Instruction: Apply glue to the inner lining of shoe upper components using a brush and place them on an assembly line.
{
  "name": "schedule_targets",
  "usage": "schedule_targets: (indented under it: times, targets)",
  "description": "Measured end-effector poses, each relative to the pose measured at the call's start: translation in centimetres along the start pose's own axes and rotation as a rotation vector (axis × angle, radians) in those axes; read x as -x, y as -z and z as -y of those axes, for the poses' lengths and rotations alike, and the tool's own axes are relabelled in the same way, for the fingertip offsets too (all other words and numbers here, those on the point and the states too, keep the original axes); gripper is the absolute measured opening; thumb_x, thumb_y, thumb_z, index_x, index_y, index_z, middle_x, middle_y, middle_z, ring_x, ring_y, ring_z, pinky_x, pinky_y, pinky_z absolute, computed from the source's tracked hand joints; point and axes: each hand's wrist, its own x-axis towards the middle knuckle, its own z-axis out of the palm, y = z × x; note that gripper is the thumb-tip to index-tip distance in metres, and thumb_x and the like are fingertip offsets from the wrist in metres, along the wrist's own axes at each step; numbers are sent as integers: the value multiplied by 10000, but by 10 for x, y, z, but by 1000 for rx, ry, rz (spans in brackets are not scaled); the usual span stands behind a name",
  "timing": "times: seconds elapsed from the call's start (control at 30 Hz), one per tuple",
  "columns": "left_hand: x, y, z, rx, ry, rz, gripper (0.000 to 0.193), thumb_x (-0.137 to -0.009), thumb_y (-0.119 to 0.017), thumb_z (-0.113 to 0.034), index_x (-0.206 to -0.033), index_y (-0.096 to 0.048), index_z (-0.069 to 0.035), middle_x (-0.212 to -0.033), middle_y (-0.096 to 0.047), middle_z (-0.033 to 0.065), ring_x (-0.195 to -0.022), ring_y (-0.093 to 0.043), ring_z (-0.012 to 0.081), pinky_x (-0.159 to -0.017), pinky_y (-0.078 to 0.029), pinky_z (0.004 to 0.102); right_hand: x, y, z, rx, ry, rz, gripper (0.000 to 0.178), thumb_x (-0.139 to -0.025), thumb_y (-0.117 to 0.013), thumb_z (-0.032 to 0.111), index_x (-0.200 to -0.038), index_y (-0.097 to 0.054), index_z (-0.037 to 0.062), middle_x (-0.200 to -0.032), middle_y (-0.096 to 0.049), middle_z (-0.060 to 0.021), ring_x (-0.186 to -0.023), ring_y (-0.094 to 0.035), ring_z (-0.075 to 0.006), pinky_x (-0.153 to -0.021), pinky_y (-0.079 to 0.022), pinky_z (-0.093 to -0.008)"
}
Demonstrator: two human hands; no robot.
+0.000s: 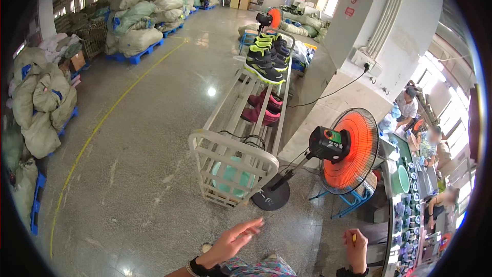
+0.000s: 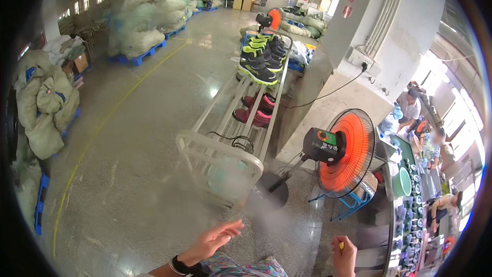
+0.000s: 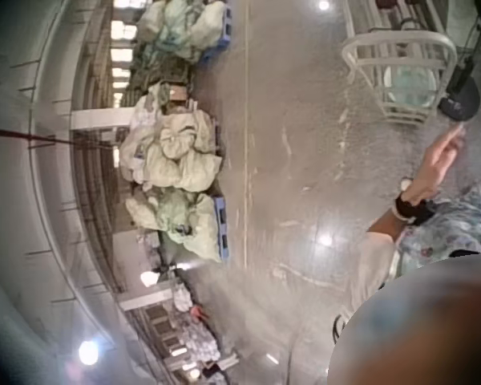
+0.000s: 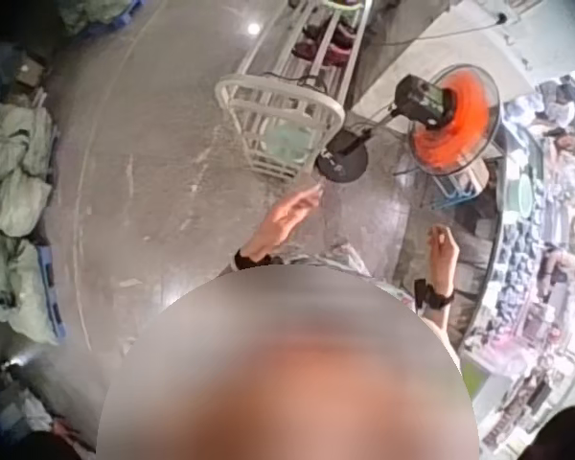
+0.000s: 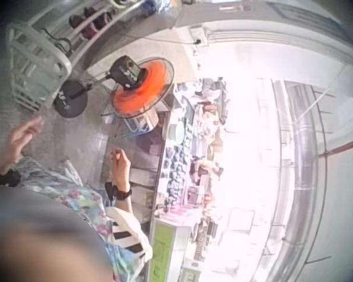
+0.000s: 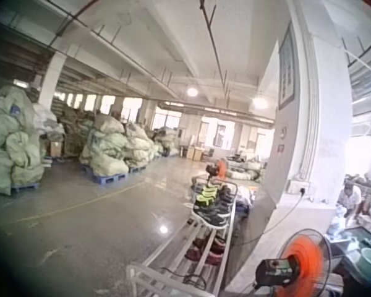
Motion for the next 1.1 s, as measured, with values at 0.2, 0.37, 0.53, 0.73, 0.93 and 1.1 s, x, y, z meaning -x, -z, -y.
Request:
schedule_targets:
  times: [0.2,0.37,0.53,0.73,0.93,1.1]
  targets:
    - [95,39,198,-893,492,192,331,-881,-536,-204,-1174,-599,-62,-903,-682,131,-821,-657,236,-717,-508,328,35,38,-48,-28,-54,-1,81,-904,-538,34,-868,-577,-28,-705,-624,-75,-577,-566,-109,-541,-452,-239]
    - [104,-19,275,-959,618,554,370,-842,-488,-297,-1140,-623,-122,-1014,-653,173,-937,-626,348,-805,-491,438,80,106,-159,-6,-184,-157,57,-866,-581,51,-859,-584,-6,-740,-627,-136,-629,-625,-243,-588,-478,-308]
    - [52,-132,285,-1078,551,649,382,-898,-526,-282,-1232,-561,-100,-1136,-625,158,-1052,-603,295,-874,-473,391,109,172,-242,-3,-230,-256,53,-847,-586,34,-891,-592,5,-782,-633,-146,-731,-639,-296,-654,-497,-328]
    - [-49,-234,251,-1083,641,866,377,-873,-528,-284,-1222,-590,-154,-1122,-634,146,-1024,-612,317,-880,-485,386,137,234,-311,-83,-477,-475,69,-858,-582,16,-923,-604,5,-764,-636,-125,-691,-642,-231,-622,-496,-301]
    - [-160,-297,308,-1171,698,873,360,-868,-541,-294,-1192,-613,-154,-1086,-648,150,-1012,-624,306,-888,-486,372,80,271,-375,-108,-479,-610,89,-896,-581,64,-936,-618,-7,-729,-633,-66,-661,-611,-128,-590,-466,-244]
    - [-301,-404,373,-1219,534,996,335,-870,-540,-270,-1159,-631,-127,-1086,-645,161,-1042,-614,307,-906,-478,380,8,330,-432,-80,-662,-722,83,-879,-581,43,-928,-611,-17,-782,-632,-117,-679,-625,-190,-638,-489,-276]
